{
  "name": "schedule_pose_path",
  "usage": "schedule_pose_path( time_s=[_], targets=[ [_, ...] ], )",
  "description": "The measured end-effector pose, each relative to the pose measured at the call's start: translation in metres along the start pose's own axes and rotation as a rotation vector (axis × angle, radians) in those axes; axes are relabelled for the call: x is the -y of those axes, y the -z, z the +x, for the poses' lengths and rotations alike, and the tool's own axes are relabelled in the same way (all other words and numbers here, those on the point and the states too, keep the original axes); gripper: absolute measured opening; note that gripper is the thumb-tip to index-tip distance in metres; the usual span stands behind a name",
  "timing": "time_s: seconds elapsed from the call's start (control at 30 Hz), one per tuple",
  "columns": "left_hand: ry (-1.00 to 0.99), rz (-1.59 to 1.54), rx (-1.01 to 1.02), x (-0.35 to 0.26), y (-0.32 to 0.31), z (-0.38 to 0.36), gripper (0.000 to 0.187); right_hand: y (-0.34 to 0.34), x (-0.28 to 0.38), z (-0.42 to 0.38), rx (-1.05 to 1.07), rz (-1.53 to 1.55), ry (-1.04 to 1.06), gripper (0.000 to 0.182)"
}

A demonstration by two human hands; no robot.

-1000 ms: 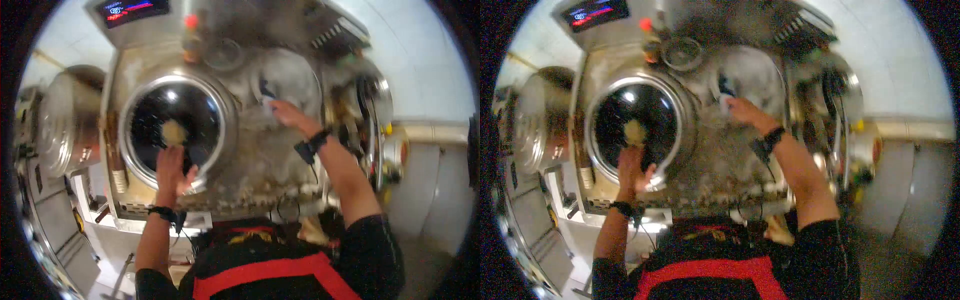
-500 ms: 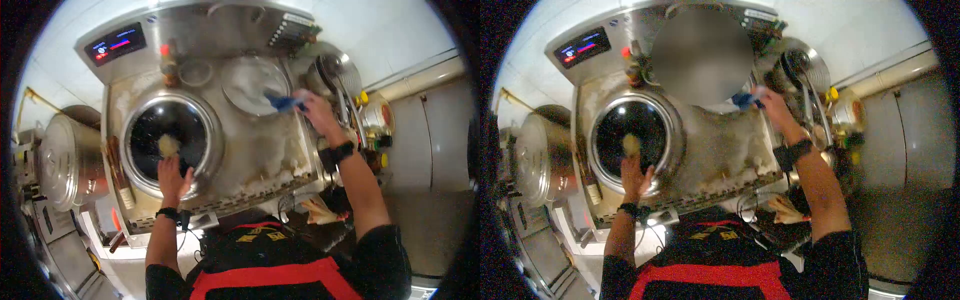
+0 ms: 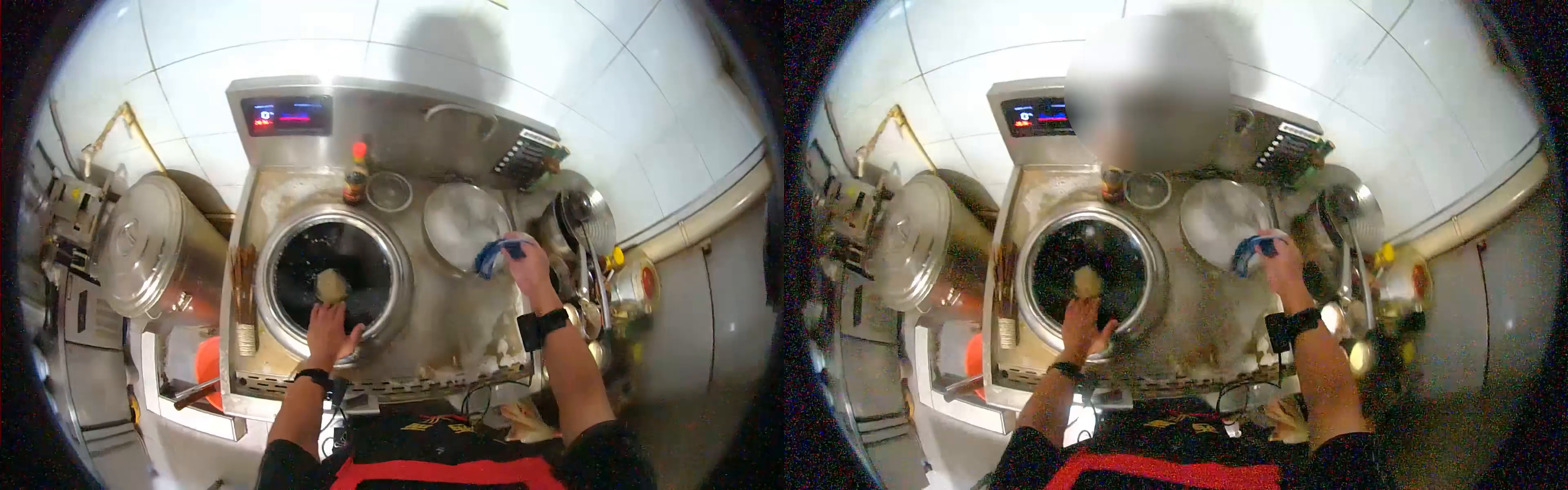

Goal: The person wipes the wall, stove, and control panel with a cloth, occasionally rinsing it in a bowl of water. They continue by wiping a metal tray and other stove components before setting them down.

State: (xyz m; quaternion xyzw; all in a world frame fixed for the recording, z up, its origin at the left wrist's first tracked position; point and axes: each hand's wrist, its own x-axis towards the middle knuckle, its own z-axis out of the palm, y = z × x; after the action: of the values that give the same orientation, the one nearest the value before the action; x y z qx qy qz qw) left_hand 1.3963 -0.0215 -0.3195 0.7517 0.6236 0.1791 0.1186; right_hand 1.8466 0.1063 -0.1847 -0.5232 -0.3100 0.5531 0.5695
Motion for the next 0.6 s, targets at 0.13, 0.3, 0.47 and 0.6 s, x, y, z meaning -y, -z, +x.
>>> schedule_pose_path(
  time_s=[0.13, 0.3, 0.47, 0.6],
  targets=[
    [0.04, -0.018, 0.081, 0.005, -0.004, 0.004, 0.073, -0.015, -0.011, 0.033, 0.029, -0.851, 0.573, 0.027],
    [-0.028, -0.053, -0.019, 0.005, 0.003, 0.003, 0.076, 0.0, -0.078, 0.124, -0.039, -0.906, 0.286, 0.026],
    [-0.017, -0.032, -0.02, 0.009, -0.004, 0.004, 0.073, -0.146, -0.083, 0.112, 0.094, -0.932, 0.129, 0.029],
    [-0.018, -0.026, 0.021, 0.008, 0.002, 0.007, 0.073, -0.254, -0.105, 0.153, 0.231, -0.873, 0.383, 0.043]
  ],
)
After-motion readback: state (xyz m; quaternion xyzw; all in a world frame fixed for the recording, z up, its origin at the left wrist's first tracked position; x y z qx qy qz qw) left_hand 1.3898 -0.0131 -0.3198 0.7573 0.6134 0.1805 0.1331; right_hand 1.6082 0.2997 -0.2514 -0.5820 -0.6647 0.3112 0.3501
